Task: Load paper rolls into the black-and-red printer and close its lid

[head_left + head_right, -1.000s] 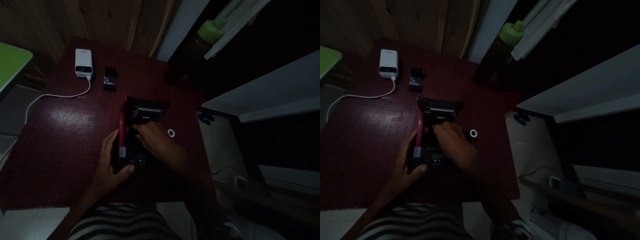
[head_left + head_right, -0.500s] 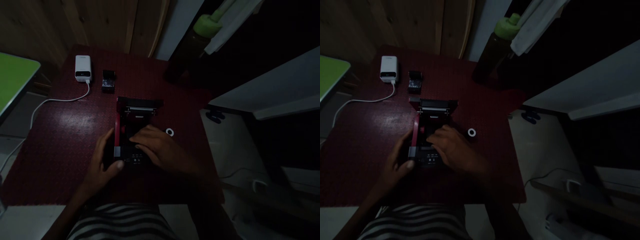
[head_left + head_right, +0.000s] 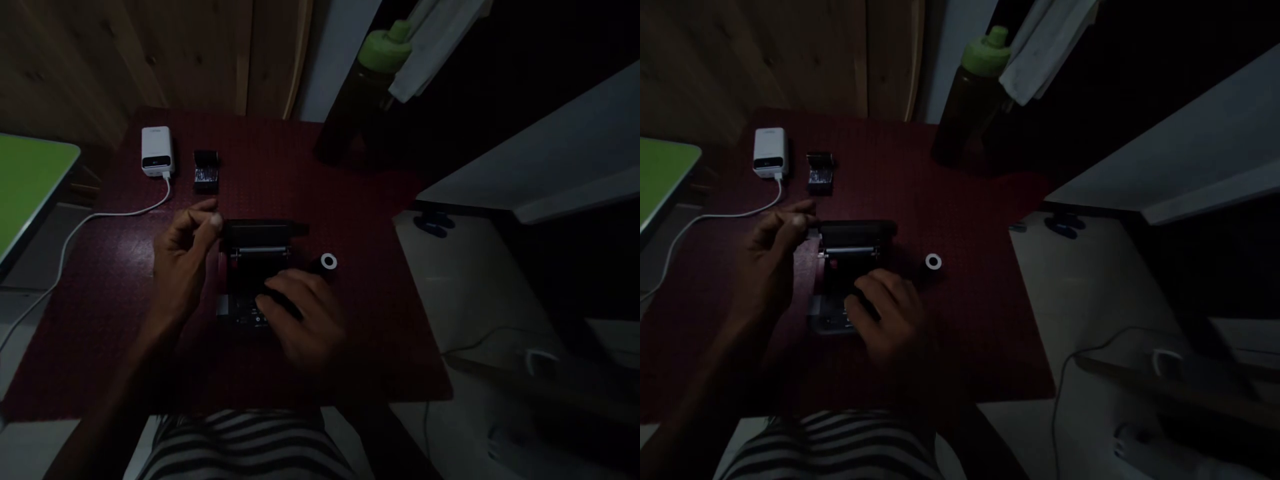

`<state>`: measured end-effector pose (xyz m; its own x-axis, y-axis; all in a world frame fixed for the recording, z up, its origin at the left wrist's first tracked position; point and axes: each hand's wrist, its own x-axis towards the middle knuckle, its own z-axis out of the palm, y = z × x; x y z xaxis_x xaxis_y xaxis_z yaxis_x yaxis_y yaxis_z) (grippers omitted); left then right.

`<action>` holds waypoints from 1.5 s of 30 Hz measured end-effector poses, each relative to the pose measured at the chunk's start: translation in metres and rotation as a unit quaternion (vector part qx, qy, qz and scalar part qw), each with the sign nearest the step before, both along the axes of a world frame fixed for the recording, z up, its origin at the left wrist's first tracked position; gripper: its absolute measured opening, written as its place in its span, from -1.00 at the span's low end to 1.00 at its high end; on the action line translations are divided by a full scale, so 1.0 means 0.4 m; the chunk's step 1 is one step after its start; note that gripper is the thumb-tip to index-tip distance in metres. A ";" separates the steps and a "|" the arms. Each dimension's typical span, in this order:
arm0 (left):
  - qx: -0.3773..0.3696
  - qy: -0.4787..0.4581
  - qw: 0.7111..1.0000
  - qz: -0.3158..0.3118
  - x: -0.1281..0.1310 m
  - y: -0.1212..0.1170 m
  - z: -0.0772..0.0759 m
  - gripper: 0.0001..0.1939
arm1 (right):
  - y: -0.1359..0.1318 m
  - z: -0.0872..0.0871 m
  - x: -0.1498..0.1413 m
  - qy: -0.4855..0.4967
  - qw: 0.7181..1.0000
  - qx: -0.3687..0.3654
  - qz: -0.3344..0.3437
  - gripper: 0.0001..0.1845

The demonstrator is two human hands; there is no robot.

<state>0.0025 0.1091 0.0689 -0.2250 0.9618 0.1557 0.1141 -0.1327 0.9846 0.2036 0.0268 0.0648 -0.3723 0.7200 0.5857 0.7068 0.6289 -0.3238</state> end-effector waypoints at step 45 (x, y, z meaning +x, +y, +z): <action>-0.237 -0.083 0.968 -0.015 0.014 -0.226 -0.021 -0.40 | -0.150 -0.131 0.030 0.286 0.889 -0.315 -0.168 -0.40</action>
